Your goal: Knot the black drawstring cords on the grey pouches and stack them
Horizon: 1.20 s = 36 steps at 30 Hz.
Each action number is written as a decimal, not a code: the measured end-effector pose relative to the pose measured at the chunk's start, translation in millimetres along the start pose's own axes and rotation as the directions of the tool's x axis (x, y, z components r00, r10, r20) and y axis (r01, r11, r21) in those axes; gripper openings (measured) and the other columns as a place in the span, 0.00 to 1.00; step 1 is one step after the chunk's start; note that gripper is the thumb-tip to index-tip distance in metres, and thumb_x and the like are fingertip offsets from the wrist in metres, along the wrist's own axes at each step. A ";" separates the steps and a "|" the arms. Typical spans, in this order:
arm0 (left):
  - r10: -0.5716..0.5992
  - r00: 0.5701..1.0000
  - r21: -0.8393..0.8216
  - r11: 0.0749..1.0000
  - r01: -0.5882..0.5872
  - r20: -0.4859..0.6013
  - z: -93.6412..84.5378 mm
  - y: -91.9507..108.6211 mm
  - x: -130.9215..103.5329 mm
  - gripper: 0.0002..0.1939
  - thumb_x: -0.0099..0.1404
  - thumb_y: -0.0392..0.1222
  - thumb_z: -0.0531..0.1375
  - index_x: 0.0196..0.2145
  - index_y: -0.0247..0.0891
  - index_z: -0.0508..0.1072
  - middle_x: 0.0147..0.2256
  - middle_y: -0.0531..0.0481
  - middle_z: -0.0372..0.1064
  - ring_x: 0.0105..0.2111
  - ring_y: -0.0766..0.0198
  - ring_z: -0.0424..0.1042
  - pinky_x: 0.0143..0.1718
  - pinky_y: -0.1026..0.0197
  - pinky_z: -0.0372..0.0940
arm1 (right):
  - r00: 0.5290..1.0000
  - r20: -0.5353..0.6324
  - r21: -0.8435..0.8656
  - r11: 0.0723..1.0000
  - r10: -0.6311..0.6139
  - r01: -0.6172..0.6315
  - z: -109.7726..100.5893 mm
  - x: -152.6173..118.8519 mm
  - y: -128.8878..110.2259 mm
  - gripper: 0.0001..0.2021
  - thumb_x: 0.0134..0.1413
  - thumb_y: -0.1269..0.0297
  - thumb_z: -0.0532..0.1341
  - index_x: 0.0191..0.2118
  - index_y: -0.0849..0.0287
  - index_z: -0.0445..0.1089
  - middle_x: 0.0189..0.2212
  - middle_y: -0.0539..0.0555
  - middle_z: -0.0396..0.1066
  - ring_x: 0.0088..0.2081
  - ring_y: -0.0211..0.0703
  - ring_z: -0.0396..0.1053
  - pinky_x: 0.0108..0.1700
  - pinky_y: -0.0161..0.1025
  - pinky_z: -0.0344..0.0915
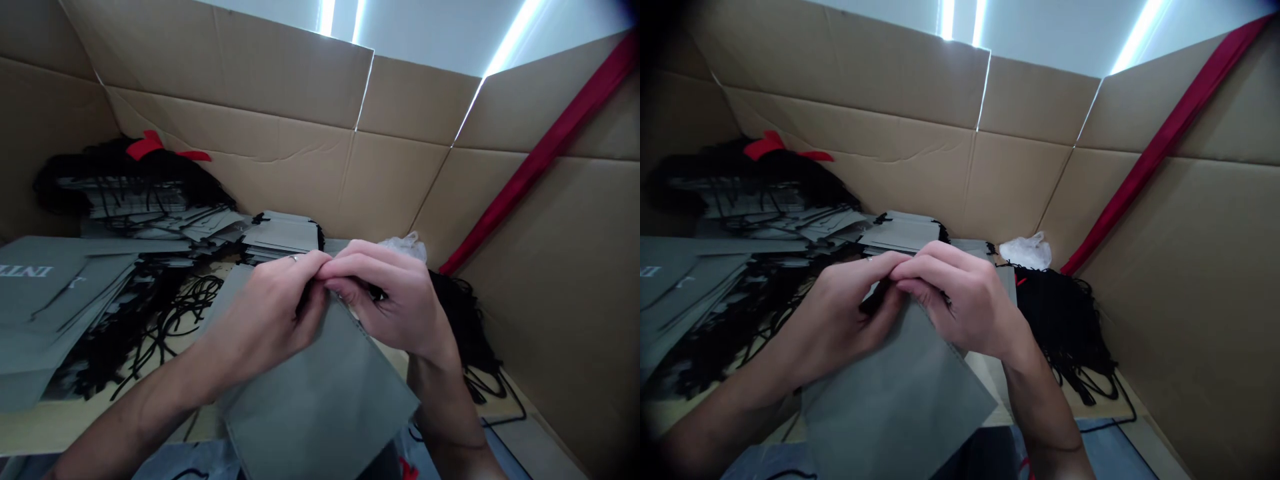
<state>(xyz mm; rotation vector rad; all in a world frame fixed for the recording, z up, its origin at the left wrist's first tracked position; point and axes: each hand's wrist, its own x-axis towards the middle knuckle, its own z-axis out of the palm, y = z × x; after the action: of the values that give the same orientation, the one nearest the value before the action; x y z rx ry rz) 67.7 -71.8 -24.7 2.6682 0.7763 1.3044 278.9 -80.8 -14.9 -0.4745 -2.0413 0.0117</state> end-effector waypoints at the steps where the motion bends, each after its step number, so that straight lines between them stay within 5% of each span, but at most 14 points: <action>1: -0.004 1.000 0.005 1.000 0.004 0.012 -0.1 0.2 0.2 0.08 0.76 0.32 0.55 0.40 0.39 0.73 0.33 0.55 0.76 0.30 0.66 0.74 0.33 0.63 0.64 | 1.000 0.002 0.013 1.000 0.002 -0.002 0.4 -0.1 0.2 0.05 0.74 0.74 0.67 0.45 0.58 0.81 0.39 0.53 0.82 0.38 0.39 0.78 0.43 0.36 0.77; 5: -0.019 0.999 0.001 1.000 0.019 0.044 -2.0 -0.2 -1.3 0.08 0.72 0.32 0.58 0.33 0.39 0.71 0.26 0.58 0.68 0.25 0.68 0.66 0.28 0.63 0.58 | 0.999 0.037 0.000 1.000 -0.008 0.008 4.1 -2.1 -2.7 0.07 0.75 0.75 0.66 0.42 0.59 0.79 0.37 0.53 0.80 0.37 0.38 0.77 0.42 0.35 0.77; 11: -0.047 0.999 0.074 0.996 0.046 0.010 3.6 -5.4 -3.1 0.05 0.69 0.32 0.59 0.39 0.39 0.73 0.29 0.56 0.72 0.26 0.65 0.69 0.30 0.61 0.58 | 0.999 0.053 -0.117 0.993 -0.010 0.016 10.9 -4.1 -8.8 0.10 0.74 0.79 0.62 0.42 0.59 0.78 0.38 0.55 0.80 0.39 0.42 0.75 0.44 0.40 0.75; 17: 0.039 0.998 0.028 0.999 -0.041 0.050 5.6 -9.8 1.3 0.06 0.75 0.35 0.56 0.37 0.40 0.68 0.28 0.57 0.67 0.25 0.65 0.66 0.28 0.61 0.57 | 1.000 -0.019 -0.023 1.000 0.021 -0.021 6.5 -1.3 -9.0 0.05 0.74 0.72 0.69 0.42 0.57 0.79 0.36 0.53 0.80 0.36 0.41 0.76 0.40 0.38 0.76; 22: 0.127 0.972 0.058 0.988 -0.140 0.197 -1.0 -15.8 0.7 0.09 0.78 0.32 0.52 0.45 0.36 0.72 0.35 0.51 0.75 0.31 0.62 0.74 0.32 0.60 0.64 | 0.994 0.020 0.040 0.993 0.106 -0.107 -2.5 -0.5 -4.8 0.07 0.63 0.68 0.79 0.40 0.58 0.81 0.34 0.50 0.82 0.32 0.38 0.76 0.36 0.36 0.73; 25: 0.137 0.978 0.080 0.985 -0.151 0.156 -0.8 -17.1 0.8 0.11 0.78 0.31 0.51 0.43 0.36 0.73 0.34 0.51 0.73 0.30 0.63 0.72 0.31 0.61 0.63 | 0.994 0.010 0.064 0.992 0.110 -0.110 -4.6 -0.1 -1.7 0.09 0.61 0.69 0.81 0.40 0.58 0.81 0.34 0.49 0.83 0.33 0.37 0.76 0.37 0.35 0.72; 36: 0.073 0.995 0.223 0.971 -0.087 0.070 4.6 -9.2 -5.2 0.12 0.79 0.37 0.57 0.34 0.40 0.68 0.31 0.53 0.71 0.26 0.64 0.68 0.29 0.59 0.59 | 0.996 0.090 -0.202 0.979 -0.008 0.026 -1.4 -8.9 -15.2 0.09 0.76 0.74 0.63 0.41 0.57 0.77 0.35 0.53 0.78 0.36 0.43 0.72 0.41 0.42 0.72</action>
<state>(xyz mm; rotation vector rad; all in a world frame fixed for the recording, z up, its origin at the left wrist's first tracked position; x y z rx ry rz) 64.8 -65.6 -33.9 2.9300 0.8669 1.2103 278.9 -98.1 -18.5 -0.5927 -2.1438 -0.1904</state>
